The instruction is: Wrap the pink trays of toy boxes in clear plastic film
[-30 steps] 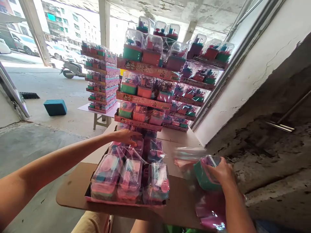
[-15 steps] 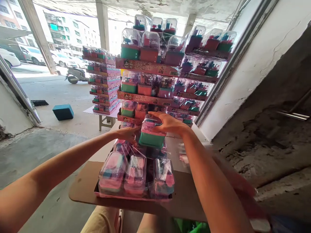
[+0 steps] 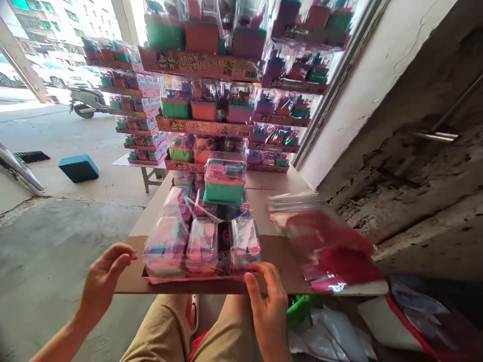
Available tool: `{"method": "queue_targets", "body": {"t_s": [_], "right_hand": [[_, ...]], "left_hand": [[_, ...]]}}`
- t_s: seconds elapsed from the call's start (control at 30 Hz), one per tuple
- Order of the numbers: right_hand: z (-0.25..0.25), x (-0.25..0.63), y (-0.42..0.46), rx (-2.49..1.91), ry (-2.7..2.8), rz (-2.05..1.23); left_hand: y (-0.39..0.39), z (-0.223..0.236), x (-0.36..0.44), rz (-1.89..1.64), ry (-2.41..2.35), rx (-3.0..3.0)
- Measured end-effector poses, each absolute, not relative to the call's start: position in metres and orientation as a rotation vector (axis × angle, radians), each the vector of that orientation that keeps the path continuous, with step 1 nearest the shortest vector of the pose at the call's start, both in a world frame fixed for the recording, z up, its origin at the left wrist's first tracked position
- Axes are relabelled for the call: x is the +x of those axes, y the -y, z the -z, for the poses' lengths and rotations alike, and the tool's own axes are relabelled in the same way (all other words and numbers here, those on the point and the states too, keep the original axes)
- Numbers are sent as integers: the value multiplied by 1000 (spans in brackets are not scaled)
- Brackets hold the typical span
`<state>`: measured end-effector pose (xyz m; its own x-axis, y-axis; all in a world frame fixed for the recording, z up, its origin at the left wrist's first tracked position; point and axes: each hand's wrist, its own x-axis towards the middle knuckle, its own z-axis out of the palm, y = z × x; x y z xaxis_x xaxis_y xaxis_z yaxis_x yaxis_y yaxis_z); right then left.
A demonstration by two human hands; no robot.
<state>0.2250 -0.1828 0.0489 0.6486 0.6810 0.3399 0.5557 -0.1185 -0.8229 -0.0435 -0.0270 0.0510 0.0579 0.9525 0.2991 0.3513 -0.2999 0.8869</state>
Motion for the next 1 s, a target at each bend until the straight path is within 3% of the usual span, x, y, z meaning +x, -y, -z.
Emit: {"method": "queue_targets", "body": {"t_s": [0.13, 0.43, 0.6, 1.0], "right_hand": [[-55, 220, 169, -1822, 1016, -69], [-38, 231, 173, -1419, 636, -490], [-16, 243, 180, -1447, 661, -578], [5, 252, 188, -1605, 1005, -347]], "left_hand": [[50, -38, -35, -1132, -1191, 1846], [56, -39, -30, -1076, -1087, 1815], [59, -29, -33, -1072, -1027, 1736], [66, -9, -37, -1000, -1047, 1717]]}}
